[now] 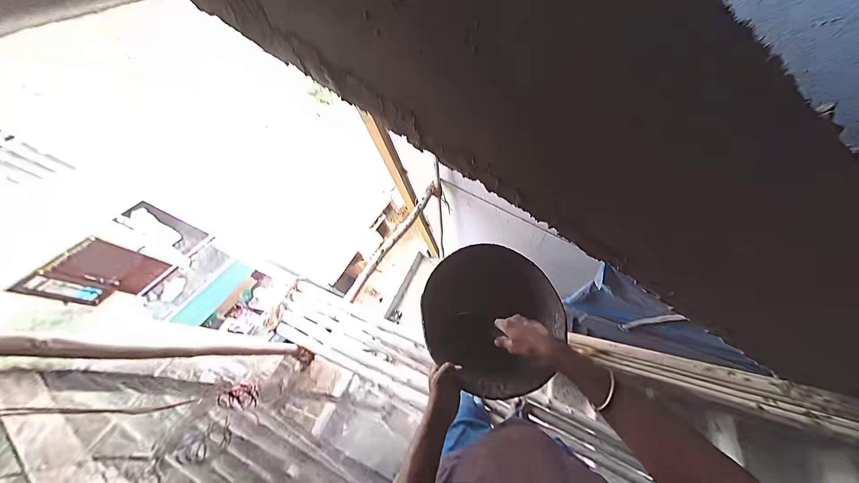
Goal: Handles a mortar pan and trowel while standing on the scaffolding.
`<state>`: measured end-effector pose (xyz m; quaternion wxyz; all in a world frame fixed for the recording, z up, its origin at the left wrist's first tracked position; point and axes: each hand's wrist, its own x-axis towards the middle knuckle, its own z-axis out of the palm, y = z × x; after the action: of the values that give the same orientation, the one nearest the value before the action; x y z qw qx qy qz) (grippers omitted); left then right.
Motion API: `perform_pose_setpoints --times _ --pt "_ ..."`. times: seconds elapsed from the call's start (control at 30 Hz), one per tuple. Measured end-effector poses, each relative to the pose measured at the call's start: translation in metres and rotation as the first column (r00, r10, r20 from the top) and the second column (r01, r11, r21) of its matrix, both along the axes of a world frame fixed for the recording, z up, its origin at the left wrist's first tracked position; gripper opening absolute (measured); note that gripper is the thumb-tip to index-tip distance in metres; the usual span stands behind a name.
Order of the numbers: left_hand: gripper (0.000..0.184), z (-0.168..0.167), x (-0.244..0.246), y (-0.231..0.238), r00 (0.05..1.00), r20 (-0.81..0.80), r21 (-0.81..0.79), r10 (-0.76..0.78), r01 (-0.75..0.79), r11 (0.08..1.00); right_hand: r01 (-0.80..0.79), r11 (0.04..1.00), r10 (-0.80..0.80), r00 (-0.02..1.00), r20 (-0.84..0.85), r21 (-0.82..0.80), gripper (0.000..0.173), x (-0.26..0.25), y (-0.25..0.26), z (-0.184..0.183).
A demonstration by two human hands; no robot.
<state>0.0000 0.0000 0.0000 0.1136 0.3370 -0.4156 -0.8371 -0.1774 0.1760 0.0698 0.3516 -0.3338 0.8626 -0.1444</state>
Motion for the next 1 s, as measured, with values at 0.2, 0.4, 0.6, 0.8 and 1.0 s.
perform_pose_setpoints --times 0.2,0.4,0.6,0.8,1.0 --pt "0.041 -0.01 0.007 0.002 0.999 0.039 0.048 -0.013 0.011 0.999 0.344 0.934 -0.31 0.915 -0.26 0.099 0.041 -0.045 0.043 -0.013" --pt "0.048 -0.014 -0.01 -0.013 0.996 -0.003 0.031 -0.092 0.092 0.995 0.134 0.98 -0.139 0.99 0.023 0.146 0.043 0.015 0.02 -0.01" --pt "0.048 -0.022 -0.028 -0.06 0.974 -0.056 -0.052 -0.22 0.217 0.975 0.537 0.808 -0.554 0.833 0.003 0.244 0.049 -0.019 0.05 -0.036" --pt "0.061 -0.031 -0.069 -0.108 0.921 -0.062 -0.096 -0.385 0.379 0.92 0.737 0.667 -0.653 0.507 0.562 0.109 0.041 0.042 -0.047 -0.074" --pt "0.039 -0.096 -0.093 -0.144 0.924 -0.054 -0.001 -0.379 0.379 0.925 0.76 0.63 -0.424 0.511 0.748 -0.162 0.036 -0.03 -0.154 -0.091"
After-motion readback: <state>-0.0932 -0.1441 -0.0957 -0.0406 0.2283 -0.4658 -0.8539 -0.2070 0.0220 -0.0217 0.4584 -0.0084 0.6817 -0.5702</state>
